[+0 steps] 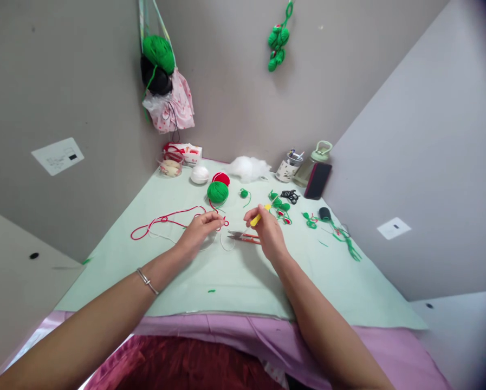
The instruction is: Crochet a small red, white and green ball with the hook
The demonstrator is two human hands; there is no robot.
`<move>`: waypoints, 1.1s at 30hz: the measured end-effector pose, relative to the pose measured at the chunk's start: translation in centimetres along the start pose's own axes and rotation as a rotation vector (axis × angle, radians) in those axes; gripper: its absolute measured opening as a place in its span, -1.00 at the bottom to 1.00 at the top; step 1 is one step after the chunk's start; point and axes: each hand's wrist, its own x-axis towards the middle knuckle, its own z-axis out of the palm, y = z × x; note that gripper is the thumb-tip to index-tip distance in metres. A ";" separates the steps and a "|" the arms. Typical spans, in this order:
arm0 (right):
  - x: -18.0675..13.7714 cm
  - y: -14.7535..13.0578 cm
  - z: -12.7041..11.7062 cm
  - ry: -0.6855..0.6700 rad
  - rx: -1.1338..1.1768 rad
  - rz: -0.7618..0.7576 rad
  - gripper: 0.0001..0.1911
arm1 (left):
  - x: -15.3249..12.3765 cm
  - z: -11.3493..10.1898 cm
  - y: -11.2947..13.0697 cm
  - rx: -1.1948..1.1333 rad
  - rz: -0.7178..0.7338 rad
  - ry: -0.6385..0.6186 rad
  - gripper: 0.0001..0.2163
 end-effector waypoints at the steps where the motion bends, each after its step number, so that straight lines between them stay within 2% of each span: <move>1: -0.1 -0.1 0.0 0.004 -0.023 -0.032 -0.37 | 0.0 0.0 0.0 -0.010 0.000 0.012 -0.79; 5: -0.9 -0.2 0.4 -0.017 -0.135 -0.185 -0.44 | -0.1 0.1 0.0 -0.035 -0.005 0.028 -0.78; 11: -1.9 0.2 1.2 -0.039 -0.365 -0.462 -0.74 | -0.2 0.2 0.0 -0.066 -0.003 0.021 -0.78; 15: -2.2 0.7 1.4 -0.079 -0.513 -0.649 -0.80 | -0.1 0.1 -0.1 -0.079 -0.002 0.022 -0.79; 19: -2.1 1.0 1.5 -0.097 -0.624 -0.762 -0.81 | 0.0 -0.1 -0.2 -0.090 -0.001 0.012 -0.80; 22: -2.0 1.2 1.3 -0.087 -0.668 -0.779 -0.83 | 0.0 -0.1 -0.3 -0.093 -0.020 -0.026 -0.79; 26: -2.0 1.3 1.4 -0.085 -0.644 -0.724 -0.82 | -0.1 0.0 -0.3 -0.108 -0.037 -0.073 -0.77; 29: -2.0 1.2 1.5 -0.079 -0.548 -0.626 -0.82 | -0.1 0.0 -0.1 -0.126 -0.039 -0.092 -0.77; 33: -1.8 0.8 1.4 -0.064 -0.355 -0.424 -0.76 | -0.3 0.1 0.2 -0.159 -0.042 -0.091 -0.77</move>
